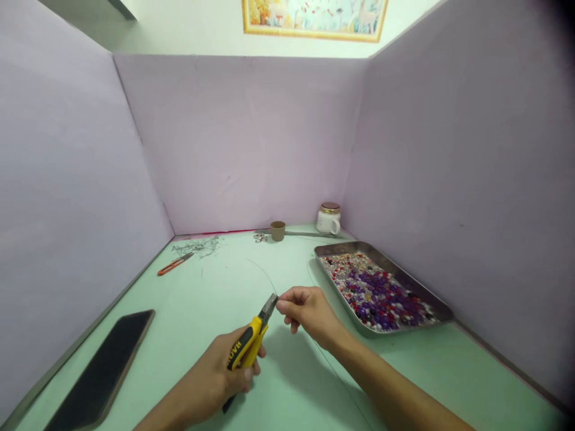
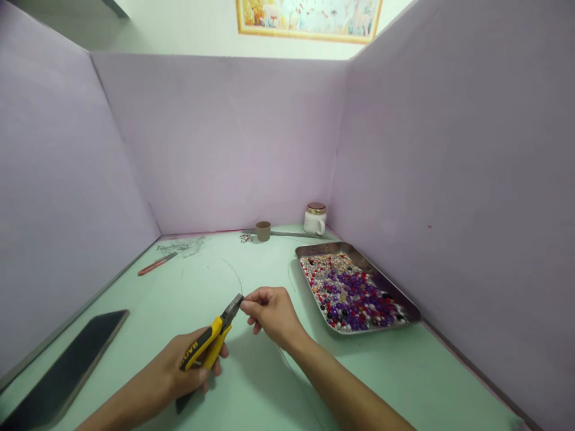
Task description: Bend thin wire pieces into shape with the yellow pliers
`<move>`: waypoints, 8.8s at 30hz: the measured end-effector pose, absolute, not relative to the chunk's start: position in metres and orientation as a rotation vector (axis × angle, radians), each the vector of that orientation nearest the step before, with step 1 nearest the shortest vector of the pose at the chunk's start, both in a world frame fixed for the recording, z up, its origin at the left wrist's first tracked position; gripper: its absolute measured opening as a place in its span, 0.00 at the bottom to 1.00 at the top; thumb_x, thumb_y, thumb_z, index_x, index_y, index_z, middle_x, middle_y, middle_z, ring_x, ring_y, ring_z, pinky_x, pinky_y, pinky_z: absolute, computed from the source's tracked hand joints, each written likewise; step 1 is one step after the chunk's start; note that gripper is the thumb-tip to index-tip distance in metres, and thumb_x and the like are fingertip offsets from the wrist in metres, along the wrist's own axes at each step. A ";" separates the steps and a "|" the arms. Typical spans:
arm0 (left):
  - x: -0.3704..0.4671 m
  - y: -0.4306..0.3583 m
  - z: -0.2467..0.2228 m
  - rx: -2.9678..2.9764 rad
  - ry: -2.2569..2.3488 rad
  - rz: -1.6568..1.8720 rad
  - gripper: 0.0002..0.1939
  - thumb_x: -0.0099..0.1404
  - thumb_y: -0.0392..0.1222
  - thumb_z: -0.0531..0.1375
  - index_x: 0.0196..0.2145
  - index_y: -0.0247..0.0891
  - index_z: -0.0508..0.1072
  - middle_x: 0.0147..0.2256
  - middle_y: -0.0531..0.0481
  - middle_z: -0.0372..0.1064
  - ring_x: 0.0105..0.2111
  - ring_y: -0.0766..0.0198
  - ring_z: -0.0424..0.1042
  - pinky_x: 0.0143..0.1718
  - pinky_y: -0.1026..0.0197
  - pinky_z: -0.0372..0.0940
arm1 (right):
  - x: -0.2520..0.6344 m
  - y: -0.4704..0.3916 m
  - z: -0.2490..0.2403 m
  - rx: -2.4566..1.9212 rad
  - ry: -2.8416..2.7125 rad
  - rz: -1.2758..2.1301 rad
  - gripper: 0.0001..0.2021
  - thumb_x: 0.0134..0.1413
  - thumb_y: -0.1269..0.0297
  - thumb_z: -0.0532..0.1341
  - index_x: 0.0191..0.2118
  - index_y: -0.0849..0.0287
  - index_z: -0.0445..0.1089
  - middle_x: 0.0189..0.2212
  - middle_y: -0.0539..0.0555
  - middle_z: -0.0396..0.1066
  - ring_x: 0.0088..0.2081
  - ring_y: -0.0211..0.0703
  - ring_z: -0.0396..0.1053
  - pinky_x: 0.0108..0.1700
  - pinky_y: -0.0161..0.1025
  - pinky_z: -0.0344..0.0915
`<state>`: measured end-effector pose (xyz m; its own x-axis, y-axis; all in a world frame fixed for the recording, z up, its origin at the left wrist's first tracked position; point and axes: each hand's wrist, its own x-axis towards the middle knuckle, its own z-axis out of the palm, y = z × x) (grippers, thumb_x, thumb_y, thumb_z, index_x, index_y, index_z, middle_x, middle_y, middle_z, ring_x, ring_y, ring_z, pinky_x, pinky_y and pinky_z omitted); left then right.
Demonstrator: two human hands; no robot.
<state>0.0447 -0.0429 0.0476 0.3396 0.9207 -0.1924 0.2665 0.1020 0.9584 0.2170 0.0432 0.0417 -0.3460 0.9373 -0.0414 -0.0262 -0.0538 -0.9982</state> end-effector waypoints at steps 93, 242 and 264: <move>0.050 -0.043 0.035 1.872 1.675 0.663 0.26 0.52 0.24 0.48 0.49 0.39 0.57 0.37 0.47 0.63 0.35 0.61 0.63 0.37 0.62 0.58 | 0.229 0.057 0.028 -0.893 -1.363 1.899 0.10 0.33 0.63 0.66 0.23 0.65 0.67 0.16 0.47 0.65 0.15 0.27 0.57 0.16 0.27 0.52; 0.040 -0.045 0.054 1.542 1.252 0.643 0.06 0.56 0.40 0.53 0.32 0.37 0.63 0.24 0.54 0.59 0.22 0.68 0.59 0.24 0.64 0.57 | 0.225 0.052 0.026 -1.048 -1.652 1.414 0.06 0.42 0.65 0.59 0.23 0.62 0.66 0.13 0.45 0.61 0.14 0.28 0.53 0.16 0.28 0.50; 0.047 -0.044 0.048 1.734 1.600 0.706 0.09 0.55 0.33 0.49 0.35 0.41 0.60 0.28 0.56 0.60 0.28 0.64 0.59 0.31 0.64 0.55 | 0.225 0.046 0.032 -0.995 -1.374 1.669 0.11 0.38 0.60 0.62 0.21 0.62 0.64 0.13 0.44 0.61 0.12 0.26 0.51 0.13 0.27 0.46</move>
<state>0.0474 -0.0436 0.0475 0.1036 0.9934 -0.0495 0.6332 -0.0275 0.7735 0.2249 0.0455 0.0320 -0.4225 0.9000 -0.1067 -0.0680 -0.1489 -0.9865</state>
